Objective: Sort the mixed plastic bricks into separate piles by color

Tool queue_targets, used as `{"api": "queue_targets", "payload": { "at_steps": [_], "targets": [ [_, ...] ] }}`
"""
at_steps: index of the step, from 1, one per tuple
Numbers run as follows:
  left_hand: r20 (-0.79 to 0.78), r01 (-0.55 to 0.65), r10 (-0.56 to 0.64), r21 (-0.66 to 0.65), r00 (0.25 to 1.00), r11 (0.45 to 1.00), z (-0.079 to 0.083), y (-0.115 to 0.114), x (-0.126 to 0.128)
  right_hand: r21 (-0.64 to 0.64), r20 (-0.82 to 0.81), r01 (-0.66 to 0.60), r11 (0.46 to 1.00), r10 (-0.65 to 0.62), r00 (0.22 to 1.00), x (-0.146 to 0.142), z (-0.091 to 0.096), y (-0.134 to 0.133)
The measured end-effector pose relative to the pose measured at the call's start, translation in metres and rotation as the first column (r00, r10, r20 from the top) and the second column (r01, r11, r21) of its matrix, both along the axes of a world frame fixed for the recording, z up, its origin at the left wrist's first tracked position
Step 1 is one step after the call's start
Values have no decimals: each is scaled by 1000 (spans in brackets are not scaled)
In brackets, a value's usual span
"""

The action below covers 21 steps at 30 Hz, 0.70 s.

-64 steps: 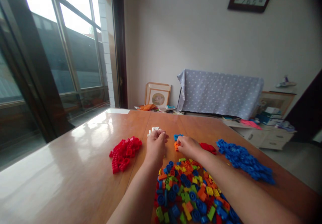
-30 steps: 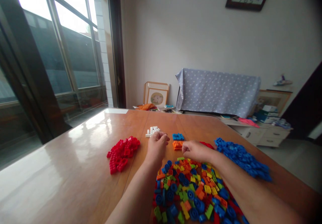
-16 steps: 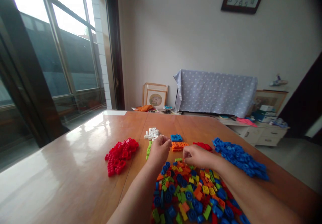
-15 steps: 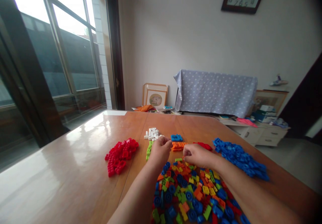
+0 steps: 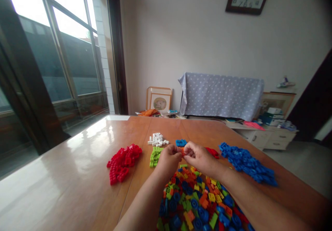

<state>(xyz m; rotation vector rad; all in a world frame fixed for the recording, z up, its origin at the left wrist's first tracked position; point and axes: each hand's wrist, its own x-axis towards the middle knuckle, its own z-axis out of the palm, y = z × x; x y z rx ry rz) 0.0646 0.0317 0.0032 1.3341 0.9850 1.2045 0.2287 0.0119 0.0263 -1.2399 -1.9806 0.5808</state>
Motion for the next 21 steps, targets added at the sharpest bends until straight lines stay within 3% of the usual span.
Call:
{"api": "queue_targets", "payload": {
  "at_steps": [5,9,12,21],
  "targets": [
    [15,-12,12,-15,1000,1000,-1,0,1,-81,-46,-66,994,62,997,6,-3,11],
    [1,-120,120,-17,993,993,-2,6,-3,-44,59,105,994,-102,993,26,-11,38],
    [20,-151,152,-13,988,988,-2,11,-8,-16,248,211,977,-201,948,40,-18,61],
    [72,-157,157,-9,985,988,2,11,-12,-35,394,173,984,-146,908,31,-34,98]
  ]
}}
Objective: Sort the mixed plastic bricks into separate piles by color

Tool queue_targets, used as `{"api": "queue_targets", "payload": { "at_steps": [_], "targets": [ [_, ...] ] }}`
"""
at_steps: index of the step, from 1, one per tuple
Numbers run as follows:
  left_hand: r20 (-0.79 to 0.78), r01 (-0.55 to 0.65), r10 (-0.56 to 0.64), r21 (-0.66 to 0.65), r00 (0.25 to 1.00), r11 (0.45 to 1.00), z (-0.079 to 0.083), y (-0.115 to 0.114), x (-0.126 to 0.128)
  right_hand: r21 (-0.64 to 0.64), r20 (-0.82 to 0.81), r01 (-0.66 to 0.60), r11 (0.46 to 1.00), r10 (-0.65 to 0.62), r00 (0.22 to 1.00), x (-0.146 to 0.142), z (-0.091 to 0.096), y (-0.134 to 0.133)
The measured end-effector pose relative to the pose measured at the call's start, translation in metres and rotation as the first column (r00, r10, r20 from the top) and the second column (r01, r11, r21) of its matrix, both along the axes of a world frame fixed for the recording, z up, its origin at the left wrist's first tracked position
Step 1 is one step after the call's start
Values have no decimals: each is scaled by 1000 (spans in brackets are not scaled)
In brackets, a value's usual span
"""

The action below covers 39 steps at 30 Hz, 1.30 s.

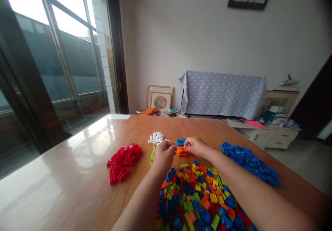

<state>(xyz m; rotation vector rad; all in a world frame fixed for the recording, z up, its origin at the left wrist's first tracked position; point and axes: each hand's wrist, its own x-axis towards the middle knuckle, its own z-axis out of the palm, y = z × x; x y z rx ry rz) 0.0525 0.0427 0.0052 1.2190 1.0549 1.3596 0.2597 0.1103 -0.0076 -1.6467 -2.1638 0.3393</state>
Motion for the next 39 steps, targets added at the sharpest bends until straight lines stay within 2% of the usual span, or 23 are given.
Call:
{"api": "queue_targets", "payload": {
  "at_steps": [10,17,23,29,34,39],
  "targets": [
    [-20,-10,10,2,1000,1000,1,-1,-2,7,25,-40,999,40,999,-10,2,2],
    [-34,-4,3,-26,999,1000,2,-1,-1,-22,-24,-18,1000,17,1000,0,5,-16],
    [-58,-5,5,-3,998,1000,-10,5,1,-125,-49,-123,984,118,992,5,11,-46],
    [-60,16,-14,22,998,1000,-13,5,3,-338,-56,-248,908,243,968,5,21,-70],
    [-71,17,-16,21,997,1000,-11,3,3,-328,34,-233,916,257,966,-5,28,-81],
    [-65,19,-18,14,998,1000,-9,2,3,-344,2,-220,913,235,972,-11,25,-85]
  ]
}}
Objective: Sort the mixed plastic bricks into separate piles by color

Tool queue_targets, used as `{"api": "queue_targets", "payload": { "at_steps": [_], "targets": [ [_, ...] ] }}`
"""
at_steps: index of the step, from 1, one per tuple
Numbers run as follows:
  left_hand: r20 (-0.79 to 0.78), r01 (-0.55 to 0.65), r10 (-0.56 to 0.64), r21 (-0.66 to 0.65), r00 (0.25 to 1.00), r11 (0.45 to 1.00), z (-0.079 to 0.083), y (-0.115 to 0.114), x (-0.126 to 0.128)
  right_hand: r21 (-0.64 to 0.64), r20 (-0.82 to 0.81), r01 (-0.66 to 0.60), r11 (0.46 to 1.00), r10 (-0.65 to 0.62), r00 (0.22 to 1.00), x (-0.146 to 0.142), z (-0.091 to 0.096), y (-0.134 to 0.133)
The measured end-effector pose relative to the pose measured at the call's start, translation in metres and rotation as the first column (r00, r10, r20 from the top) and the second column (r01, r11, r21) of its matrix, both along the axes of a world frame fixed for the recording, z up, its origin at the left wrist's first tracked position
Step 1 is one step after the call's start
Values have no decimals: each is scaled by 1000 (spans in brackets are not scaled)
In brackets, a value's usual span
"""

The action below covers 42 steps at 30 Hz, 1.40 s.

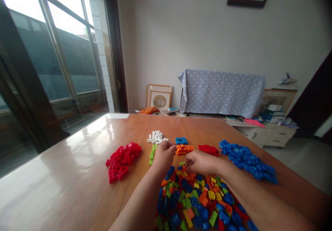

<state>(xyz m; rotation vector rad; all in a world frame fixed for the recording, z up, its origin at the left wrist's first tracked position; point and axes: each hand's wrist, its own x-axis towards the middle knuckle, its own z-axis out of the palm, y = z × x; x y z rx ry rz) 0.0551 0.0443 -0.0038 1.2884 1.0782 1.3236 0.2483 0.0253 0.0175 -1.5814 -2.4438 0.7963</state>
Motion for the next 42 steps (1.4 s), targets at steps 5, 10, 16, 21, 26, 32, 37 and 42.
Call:
{"api": "queue_targets", "payload": {
  "at_steps": [5,10,16,21,26,32,37,42],
  "targets": [
    [6,-6,6,11,1000,1000,-4,3,0,-55,-141,52,997,-60,988,6,-7,6],
    [16,-12,11,9,1000,1000,-9,6,1,5,-315,295,955,-279,907,14,-11,32],
    [26,-19,19,-3,999,1000,-8,8,1,45,-310,430,902,-397,864,13,-23,63],
    [10,-10,10,-6,1000,1000,-8,8,0,75,-274,438,896,-404,873,6,-36,73],
    [14,-13,13,-2,1000,1000,-7,7,1,113,-250,429,896,-392,885,4,-41,78],
    [-1,-21,21,0,1000,1000,-6,7,0,166,-236,433,886,-390,890,5,-40,78],
    [-20,-18,18,5,1000,1000,-6,7,0,198,-226,427,882,-382,896,7,-37,76],
    [-17,-16,16,-2,1000,1000,-7,8,2,211,-228,392,896,-345,911,9,-29,67]
  ]
}}
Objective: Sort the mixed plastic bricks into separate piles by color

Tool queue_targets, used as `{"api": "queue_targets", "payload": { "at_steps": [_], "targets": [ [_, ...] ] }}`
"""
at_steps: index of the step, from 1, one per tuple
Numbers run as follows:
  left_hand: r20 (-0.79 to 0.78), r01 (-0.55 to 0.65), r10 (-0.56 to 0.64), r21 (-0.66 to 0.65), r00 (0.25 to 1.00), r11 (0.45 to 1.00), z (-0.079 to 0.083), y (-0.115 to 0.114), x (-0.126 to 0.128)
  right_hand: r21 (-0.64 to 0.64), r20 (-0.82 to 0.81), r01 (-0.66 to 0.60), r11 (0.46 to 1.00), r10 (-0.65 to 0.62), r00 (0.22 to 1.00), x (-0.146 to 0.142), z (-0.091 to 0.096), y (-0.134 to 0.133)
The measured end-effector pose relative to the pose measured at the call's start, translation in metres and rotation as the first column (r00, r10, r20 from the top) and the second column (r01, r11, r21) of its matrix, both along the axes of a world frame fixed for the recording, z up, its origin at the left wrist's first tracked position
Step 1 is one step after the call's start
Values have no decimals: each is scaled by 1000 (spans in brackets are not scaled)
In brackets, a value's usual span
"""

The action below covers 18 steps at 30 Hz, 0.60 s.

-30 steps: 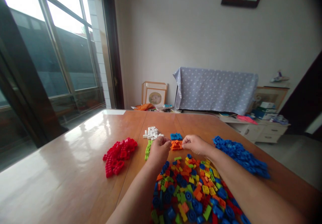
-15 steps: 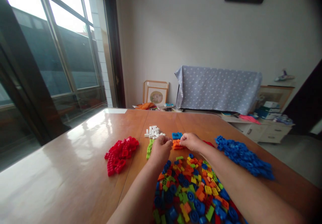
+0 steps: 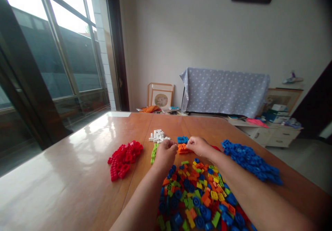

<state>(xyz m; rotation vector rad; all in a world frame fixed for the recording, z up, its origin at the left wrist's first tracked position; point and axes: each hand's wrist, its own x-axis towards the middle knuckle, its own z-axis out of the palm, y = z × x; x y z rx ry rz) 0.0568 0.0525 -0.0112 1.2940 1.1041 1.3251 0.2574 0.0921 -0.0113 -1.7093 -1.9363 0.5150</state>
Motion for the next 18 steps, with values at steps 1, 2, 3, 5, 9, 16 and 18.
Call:
{"api": "queue_targets", "payload": {
  "at_steps": [1,2,3,5,9,16,18],
  "targets": [
    [0,0,0,0,1000,1000,0,0,0,-4,-1,-13,1000,13,1000,0,2,-3],
    [-2,0,0,0,1000,1000,-1,0,0,-10,-2,-28,1000,28,1000,1,4,-6],
    [-3,0,0,0,1000,1000,-1,1,0,-19,-3,-48,999,48,999,1,5,-10],
    [-4,0,0,-4,1000,1000,-2,1,1,-51,-5,-103,993,103,995,2,8,-20],
    [4,-2,2,-14,1000,1000,-4,2,0,-162,9,-234,959,238,971,1,9,-39],
    [-24,-2,2,-6,1000,1000,3,-3,-3,-220,137,-236,947,269,953,-6,10,-51],
    [-15,-1,1,-20,1000,1000,10,-5,-5,-185,158,-232,955,261,952,-6,15,-53]
  ]
}}
